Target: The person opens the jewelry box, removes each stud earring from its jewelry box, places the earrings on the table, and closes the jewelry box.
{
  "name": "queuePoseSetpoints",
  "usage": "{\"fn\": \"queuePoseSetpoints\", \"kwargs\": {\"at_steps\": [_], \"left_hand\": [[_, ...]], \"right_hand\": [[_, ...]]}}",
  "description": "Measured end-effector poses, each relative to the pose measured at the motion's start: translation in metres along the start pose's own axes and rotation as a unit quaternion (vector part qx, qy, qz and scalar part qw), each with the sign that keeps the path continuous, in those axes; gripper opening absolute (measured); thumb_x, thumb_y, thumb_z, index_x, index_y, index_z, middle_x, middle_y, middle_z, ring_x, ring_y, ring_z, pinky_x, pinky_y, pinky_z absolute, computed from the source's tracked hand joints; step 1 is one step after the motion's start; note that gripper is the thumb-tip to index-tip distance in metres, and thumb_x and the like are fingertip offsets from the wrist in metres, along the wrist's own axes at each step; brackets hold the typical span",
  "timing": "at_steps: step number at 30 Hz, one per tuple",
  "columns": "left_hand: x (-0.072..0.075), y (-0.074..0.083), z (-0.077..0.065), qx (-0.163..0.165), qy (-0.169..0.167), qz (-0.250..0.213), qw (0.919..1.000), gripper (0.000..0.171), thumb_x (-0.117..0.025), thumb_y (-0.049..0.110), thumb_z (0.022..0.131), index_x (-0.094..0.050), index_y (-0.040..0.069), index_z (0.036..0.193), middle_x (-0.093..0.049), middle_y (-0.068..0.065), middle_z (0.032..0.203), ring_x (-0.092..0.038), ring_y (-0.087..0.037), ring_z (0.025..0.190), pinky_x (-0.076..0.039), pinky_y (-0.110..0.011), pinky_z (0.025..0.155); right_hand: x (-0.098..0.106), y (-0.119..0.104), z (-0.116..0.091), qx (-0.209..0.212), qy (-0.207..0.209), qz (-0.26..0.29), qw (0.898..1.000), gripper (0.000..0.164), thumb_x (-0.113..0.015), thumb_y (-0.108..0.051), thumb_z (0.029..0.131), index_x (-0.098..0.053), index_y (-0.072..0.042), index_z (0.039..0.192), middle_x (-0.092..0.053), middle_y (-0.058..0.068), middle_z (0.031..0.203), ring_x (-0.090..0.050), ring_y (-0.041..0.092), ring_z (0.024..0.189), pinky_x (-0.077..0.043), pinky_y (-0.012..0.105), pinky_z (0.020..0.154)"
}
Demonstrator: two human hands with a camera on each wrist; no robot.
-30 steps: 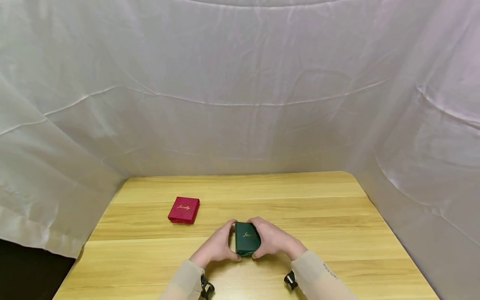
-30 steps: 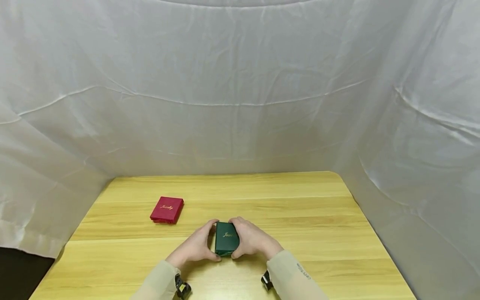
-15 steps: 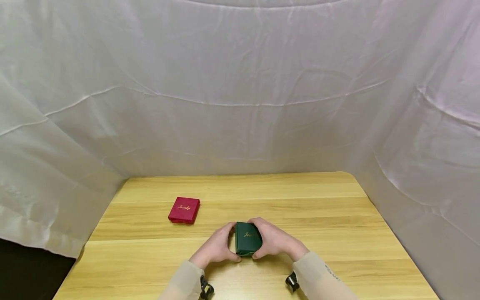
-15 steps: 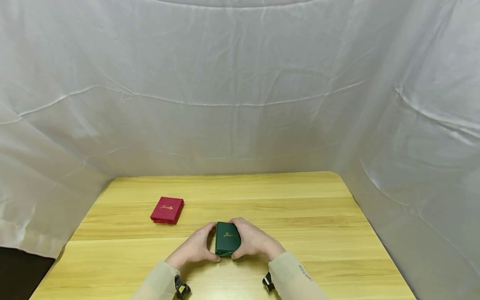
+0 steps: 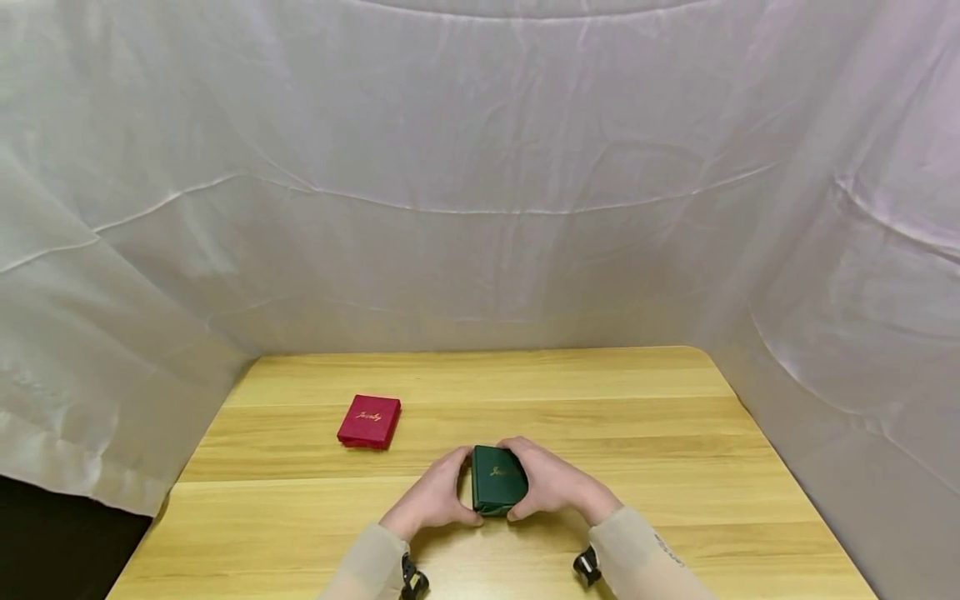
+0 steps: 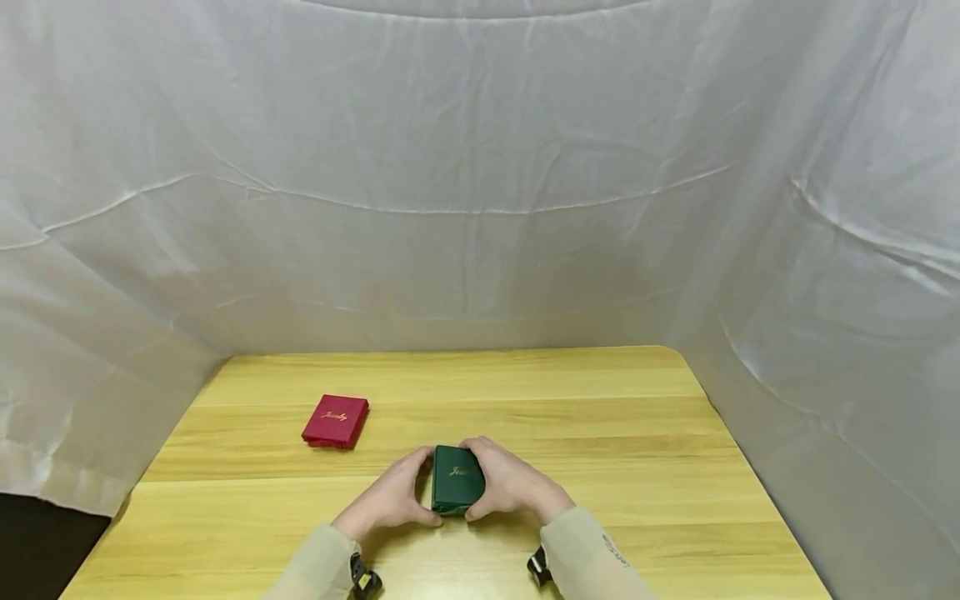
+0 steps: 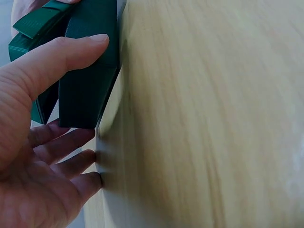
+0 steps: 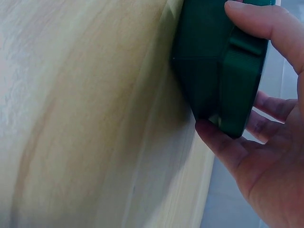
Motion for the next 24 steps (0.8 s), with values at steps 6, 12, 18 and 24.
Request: {"fn": "queuePoseSetpoints", "kwargs": {"at_steps": [6, 12, 18, 24], "left_hand": [[0.000, 0.002, 0.000, -0.011, -0.001, 0.001, 0.9999, 0.095, -0.094, 0.019, 0.059, -0.045, 0.001, 0.138, -0.057, -0.008, 0.128, -0.052, -0.027, 0.119, -0.042, -0.046, 0.104], [0.000, 0.005, 0.000, -0.016, -0.002, -0.002, 0.9999, 0.092, -0.093, 0.016, 0.059, -0.046, 0.004, 0.138, -0.057, -0.005, 0.127, -0.053, -0.025, 0.118, -0.042, -0.044, 0.104], [0.000, 0.006, 0.000, -0.015, -0.002, 0.002, 0.9999, 0.087, -0.093, 0.016, 0.060, -0.049, 0.004, 0.134, -0.057, -0.005, 0.127, -0.053, -0.024, 0.119, -0.042, -0.044, 0.105], [-0.001, 0.005, 0.000, -0.012, -0.002, 0.008, 0.9999, 0.085, -0.093, 0.018, 0.060, -0.050, 0.005, 0.132, -0.057, -0.006, 0.126, -0.053, -0.024, 0.118, -0.042, -0.045, 0.104]], "right_hand": [[0.001, 0.002, -0.001, -0.005, -0.002, 0.010, 1.000, 0.093, -0.092, -0.027, 0.062, -0.043, -0.007, 0.140, -0.052, 0.003, 0.129, -0.052, 0.015, 0.108, -0.047, 0.035, 0.093], [0.003, 0.004, -0.003, -0.012, 0.002, 0.031, 0.999, 0.095, -0.092, -0.028, 0.062, -0.043, -0.007, 0.140, -0.052, 0.003, 0.129, -0.053, 0.016, 0.108, -0.047, 0.036, 0.092], [0.007, 0.006, -0.005, -0.011, 0.005, 0.070, 0.997, 0.094, -0.092, -0.028, 0.064, -0.043, -0.005, 0.140, -0.053, 0.005, 0.127, -0.053, 0.018, 0.106, -0.047, 0.038, 0.090], [0.012, 0.007, -0.007, -0.019, 0.007, 0.100, 0.995, 0.093, -0.090, -0.030, 0.067, -0.040, -0.005, 0.141, -0.055, 0.005, 0.124, -0.054, 0.019, 0.104, -0.048, 0.038, 0.089]]}}
Point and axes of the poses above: each hand's wrist, its own z-axis towards the middle knuckle, its own x-axis out of the back of the hand, y = z × x, the point moved 6 cm from there along z, towards the middle knuckle
